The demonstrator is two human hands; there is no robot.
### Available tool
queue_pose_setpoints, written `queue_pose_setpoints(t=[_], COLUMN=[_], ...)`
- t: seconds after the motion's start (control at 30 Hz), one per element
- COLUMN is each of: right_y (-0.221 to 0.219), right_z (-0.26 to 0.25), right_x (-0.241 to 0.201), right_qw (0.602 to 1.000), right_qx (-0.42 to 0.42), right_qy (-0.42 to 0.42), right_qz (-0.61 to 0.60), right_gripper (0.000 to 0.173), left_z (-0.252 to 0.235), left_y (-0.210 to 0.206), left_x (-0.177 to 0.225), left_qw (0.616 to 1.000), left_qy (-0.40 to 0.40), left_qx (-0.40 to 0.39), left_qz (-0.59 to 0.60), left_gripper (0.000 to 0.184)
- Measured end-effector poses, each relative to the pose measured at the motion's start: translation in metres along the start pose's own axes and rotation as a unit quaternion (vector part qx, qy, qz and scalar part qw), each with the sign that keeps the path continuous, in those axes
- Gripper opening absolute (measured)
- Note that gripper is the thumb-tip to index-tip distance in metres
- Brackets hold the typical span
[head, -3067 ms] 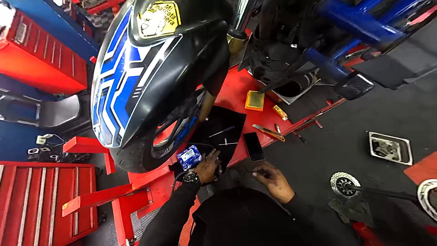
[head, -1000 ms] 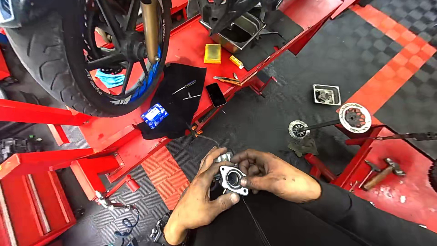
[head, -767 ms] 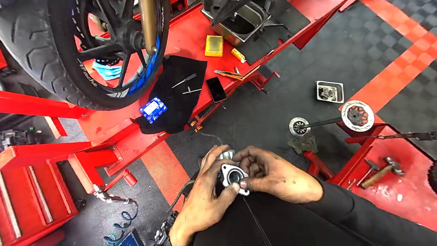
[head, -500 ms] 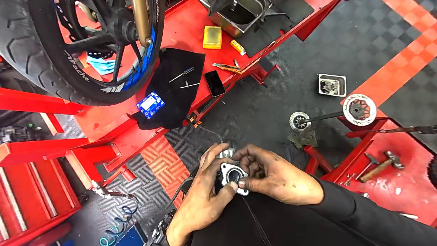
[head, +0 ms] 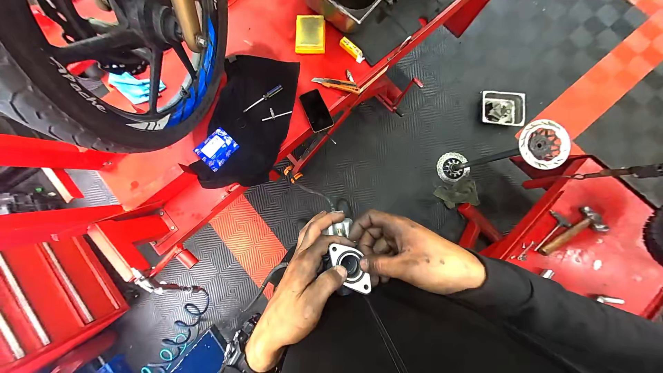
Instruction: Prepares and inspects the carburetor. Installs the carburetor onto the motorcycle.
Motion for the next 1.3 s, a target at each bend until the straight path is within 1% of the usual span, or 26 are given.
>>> queue_pose_setpoints(t=[0.1, 0.23, 0.37, 0.53, 0.6, 0.7, 0.83, 0.93, 1.07, 1.17, 1.3], right_y=[0.0, 0.0, -0.002, -0.004, -0.004, -0.003, -0.004, -0.005, -0.001, -0.002, -0.004], right_z=[0.001, 0.002, 0.003, 0.002, 0.001, 0.0, -0.002, -0.003, -0.001, 0.005, 0.004], right_x=[0.0, 0.0, 0.001, 0.002, 0.002, 0.001, -0.002, 0.0, 0.0, -0.002, 0.001], right_qw=[0.999, 0.999, 0.999, 0.999, 0.999, 0.999, 0.995, 0.994, 0.999, 0.996, 0.991], right_qx=[-0.012, -0.024, -0.005, 0.028, 0.031, 0.023, 0.04, 0.05, 0.012, -0.004, 0.027], right_qy=[-0.014, -0.016, -0.016, -0.029, -0.04, -0.034, -0.032, -0.029, -0.017, 0.0, 0.005], right_qz=[-0.026, -0.029, -0.041, 0.007, 0.018, 0.035, 0.088, 0.093, 0.034, 0.092, 0.133], right_gripper=[0.03, 0.03, 0.018, 0.022, 0.024, 0.027, 0.031, 0.031, 0.031, 0.04, 0.044], left_z=[0.0, -0.001, 0.0, 0.002, 0.003, 0.004, 0.006, 0.006, 0.006, 0.006, 0.0], left_y=[-0.002, -0.007, -0.012, -0.017, -0.018, -0.018, -0.017, -0.015, -0.008, -0.006, -0.006], left_x=[-0.001, 0.0, 0.005, 0.007, 0.008, 0.008, 0.006, 0.002, 0.001, -0.001, 0.002], left_qw=[1.0, 0.999, 0.998, 0.997, 0.997, 0.998, 0.999, 1.0, 1.0, 1.0, 0.999], left_qy=[0.001, 0.008, 0.009, 0.018, 0.019, 0.017, 0.011, 0.003, 0.005, 0.017, 0.028], left_qx=[0.0, 0.039, 0.055, 0.069, 0.066, 0.056, 0.034, 0.011, -0.009, -0.006, -0.006], left_qz=[0.01, 0.021, -0.005, -0.012, -0.019, -0.026, -0.015, -0.004, 0.002, -0.008, -0.035], left_gripper=[0.035, 0.04, 0.035, 0.033, 0.034, 0.037, 0.039, 0.041, 0.036, 0.031, 0.026])
Point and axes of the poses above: each hand's wrist, its own z-axis away from the middle knuckle, its own y-axis out of the back of the hand, x = y × z, the point moved 3 cm from there along -z, towards the middle knuckle, and after that the axes turned 5 degrees about z, right-handed, at the moved point
